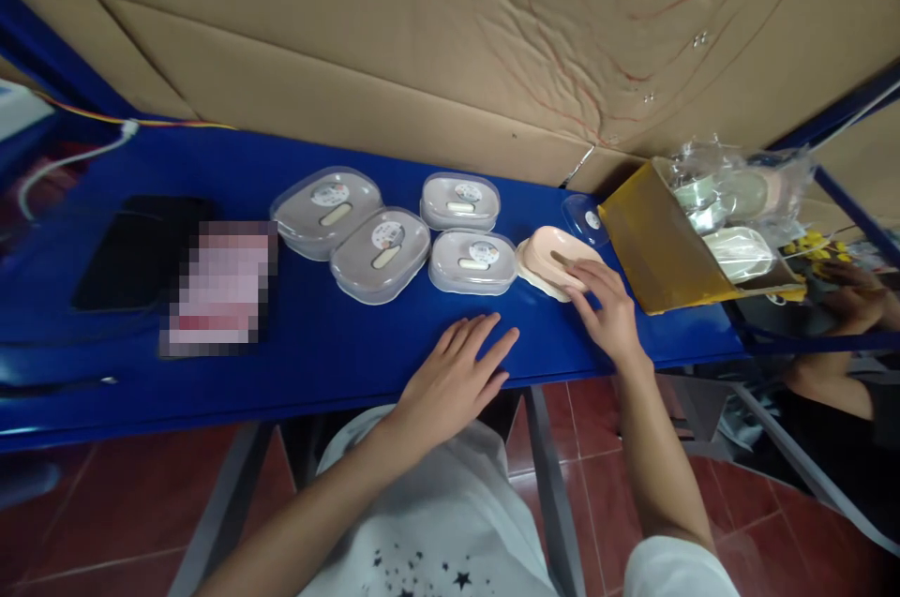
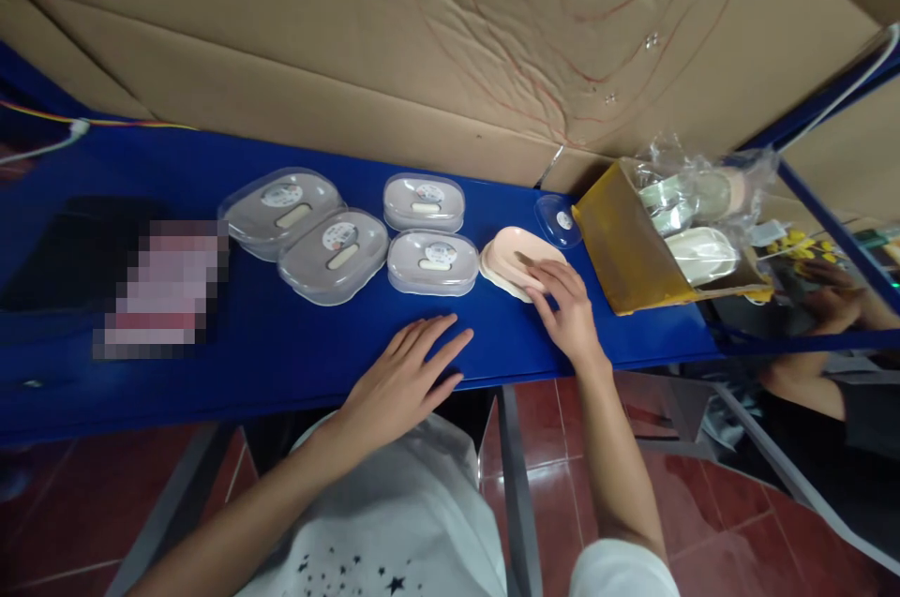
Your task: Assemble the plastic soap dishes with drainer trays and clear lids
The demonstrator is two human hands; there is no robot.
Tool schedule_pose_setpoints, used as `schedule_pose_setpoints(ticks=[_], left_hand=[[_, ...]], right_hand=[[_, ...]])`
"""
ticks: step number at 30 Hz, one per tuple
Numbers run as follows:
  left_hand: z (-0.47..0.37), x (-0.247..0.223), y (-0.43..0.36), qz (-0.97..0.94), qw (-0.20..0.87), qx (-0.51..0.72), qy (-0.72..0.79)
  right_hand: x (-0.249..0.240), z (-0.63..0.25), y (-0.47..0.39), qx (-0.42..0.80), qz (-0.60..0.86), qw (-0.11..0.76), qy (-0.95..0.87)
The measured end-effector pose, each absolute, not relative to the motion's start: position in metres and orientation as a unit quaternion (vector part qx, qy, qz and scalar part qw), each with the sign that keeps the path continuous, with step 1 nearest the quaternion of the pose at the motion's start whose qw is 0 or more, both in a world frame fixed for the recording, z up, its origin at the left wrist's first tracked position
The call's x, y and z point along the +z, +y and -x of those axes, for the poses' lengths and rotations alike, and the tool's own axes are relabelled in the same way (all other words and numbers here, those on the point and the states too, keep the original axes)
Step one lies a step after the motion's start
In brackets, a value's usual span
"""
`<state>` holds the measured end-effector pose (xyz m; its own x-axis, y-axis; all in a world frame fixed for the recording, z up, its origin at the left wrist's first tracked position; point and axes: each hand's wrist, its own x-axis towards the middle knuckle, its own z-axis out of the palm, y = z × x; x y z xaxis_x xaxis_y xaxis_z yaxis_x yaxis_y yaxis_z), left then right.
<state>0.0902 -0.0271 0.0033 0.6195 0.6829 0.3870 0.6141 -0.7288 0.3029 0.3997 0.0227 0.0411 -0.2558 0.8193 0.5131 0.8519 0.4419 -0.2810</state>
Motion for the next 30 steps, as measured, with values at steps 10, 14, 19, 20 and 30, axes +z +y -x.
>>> schedule_pose_setpoints(ticks=[10, 14, 19, 20, 30], left_hand=[[-0.089, 0.002, -0.027, -0.9, 0.091, 0.242, 0.35], [-0.089, 0.003, -0.028, -0.9, 0.09, 0.245, 0.349], [-0.088, 0.007, -0.028, -0.892, 0.089, 0.266, 0.354], [-0.087, 0.008, -0.027, -0.897, 0.087, 0.261, 0.345], [-0.089, 0.009, -0.025, -0.907, 0.086, 0.204, 0.357]], right_hand=[[0.021, -0.399, 0.03, -0.043, 0.557, 0.229, -0.797], [0.025, -0.4, 0.013, -0.039, 0.558, 0.198, -0.805], [0.058, -0.396, -0.014, 0.093, 0.519, 0.173, -0.832], [0.064, -0.398, -0.011, 0.121, 0.516, 0.179, -0.829], [0.027, -0.45, 0.11, -0.02, 0.69, 0.23, -0.686]])
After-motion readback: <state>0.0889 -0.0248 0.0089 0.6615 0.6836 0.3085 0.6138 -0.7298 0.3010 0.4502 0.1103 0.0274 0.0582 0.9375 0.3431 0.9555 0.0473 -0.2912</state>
